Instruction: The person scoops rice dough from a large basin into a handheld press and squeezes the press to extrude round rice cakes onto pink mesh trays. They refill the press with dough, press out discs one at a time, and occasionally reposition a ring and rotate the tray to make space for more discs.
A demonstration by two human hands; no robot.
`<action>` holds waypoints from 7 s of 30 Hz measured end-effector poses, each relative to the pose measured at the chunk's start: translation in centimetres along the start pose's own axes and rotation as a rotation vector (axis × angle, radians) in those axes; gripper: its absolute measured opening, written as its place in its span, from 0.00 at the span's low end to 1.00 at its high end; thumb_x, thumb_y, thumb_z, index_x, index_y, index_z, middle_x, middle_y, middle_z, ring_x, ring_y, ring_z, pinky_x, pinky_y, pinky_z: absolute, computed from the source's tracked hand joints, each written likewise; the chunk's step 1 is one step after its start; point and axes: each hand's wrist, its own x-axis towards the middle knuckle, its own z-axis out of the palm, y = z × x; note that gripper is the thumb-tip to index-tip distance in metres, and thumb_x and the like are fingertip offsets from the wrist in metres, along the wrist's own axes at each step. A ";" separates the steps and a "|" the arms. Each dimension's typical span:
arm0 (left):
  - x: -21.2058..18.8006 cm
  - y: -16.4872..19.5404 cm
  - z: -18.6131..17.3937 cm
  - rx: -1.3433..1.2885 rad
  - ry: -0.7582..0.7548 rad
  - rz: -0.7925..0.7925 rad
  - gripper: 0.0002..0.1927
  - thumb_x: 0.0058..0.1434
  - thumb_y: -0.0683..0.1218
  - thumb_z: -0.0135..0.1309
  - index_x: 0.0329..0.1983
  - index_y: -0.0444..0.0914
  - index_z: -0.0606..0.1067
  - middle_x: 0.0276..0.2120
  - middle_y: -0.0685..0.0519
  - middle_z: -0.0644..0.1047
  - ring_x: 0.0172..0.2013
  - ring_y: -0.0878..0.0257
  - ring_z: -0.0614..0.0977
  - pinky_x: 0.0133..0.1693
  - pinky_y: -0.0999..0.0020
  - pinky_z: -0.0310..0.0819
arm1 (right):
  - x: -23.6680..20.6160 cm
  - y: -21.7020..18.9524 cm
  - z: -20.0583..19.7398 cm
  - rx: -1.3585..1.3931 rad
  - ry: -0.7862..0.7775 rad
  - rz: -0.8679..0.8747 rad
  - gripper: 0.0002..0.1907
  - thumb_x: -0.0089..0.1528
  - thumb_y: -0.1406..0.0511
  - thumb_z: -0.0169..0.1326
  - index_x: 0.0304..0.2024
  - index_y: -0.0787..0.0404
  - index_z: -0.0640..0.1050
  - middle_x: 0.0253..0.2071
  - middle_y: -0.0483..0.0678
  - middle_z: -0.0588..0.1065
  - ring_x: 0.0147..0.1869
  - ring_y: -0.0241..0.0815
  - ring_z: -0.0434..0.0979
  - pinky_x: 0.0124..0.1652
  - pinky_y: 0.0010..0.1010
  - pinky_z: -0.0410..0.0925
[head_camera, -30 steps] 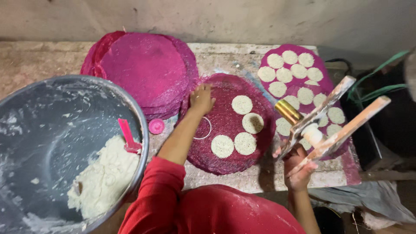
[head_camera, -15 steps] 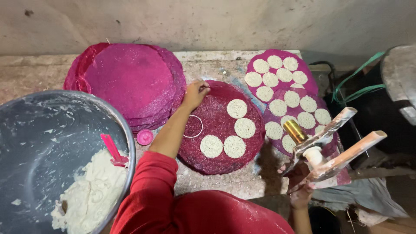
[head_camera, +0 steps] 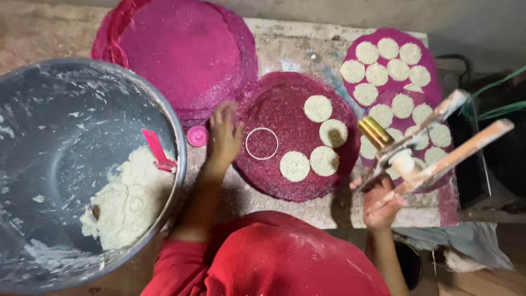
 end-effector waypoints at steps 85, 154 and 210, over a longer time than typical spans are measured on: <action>4.0 1.6 -1.1 -1.914 0.015 -0.327 0.25 0.62 0.63 0.36 0.41 0.38 0.71 0.38 0.47 0.75 0.41 0.55 0.77 0.50 0.57 0.72 | 12.5 -1.9 15.1 -0.932 -0.572 0.363 0.26 0.71 0.53 0.46 0.63 0.64 0.75 0.30 0.46 0.72 0.28 0.34 0.68 0.28 0.30 0.64; 9.7 10.5 9.6 -2.356 0.128 -0.482 0.17 0.63 0.52 0.49 0.21 0.49 0.61 0.16 0.64 0.59 0.19 0.69 0.61 0.30 0.69 0.62 | 17.4 -10.5 13.7 -1.590 -0.458 0.223 0.35 0.69 0.43 0.36 0.48 0.65 0.81 0.29 0.65 0.79 0.36 0.63 0.80 0.40 0.54 0.71; -23.9 -4.3 -29.9 -1.287 0.059 -0.702 0.18 0.64 0.45 0.61 0.51 0.27 0.75 0.36 0.42 0.73 0.34 0.54 0.77 0.33 0.58 0.70 | 12.7 -8.3 54.2 -0.955 -1.041 -1.690 0.26 0.60 0.64 0.63 0.60 0.56 0.72 0.49 0.54 0.75 0.51 0.51 0.75 0.55 0.45 0.65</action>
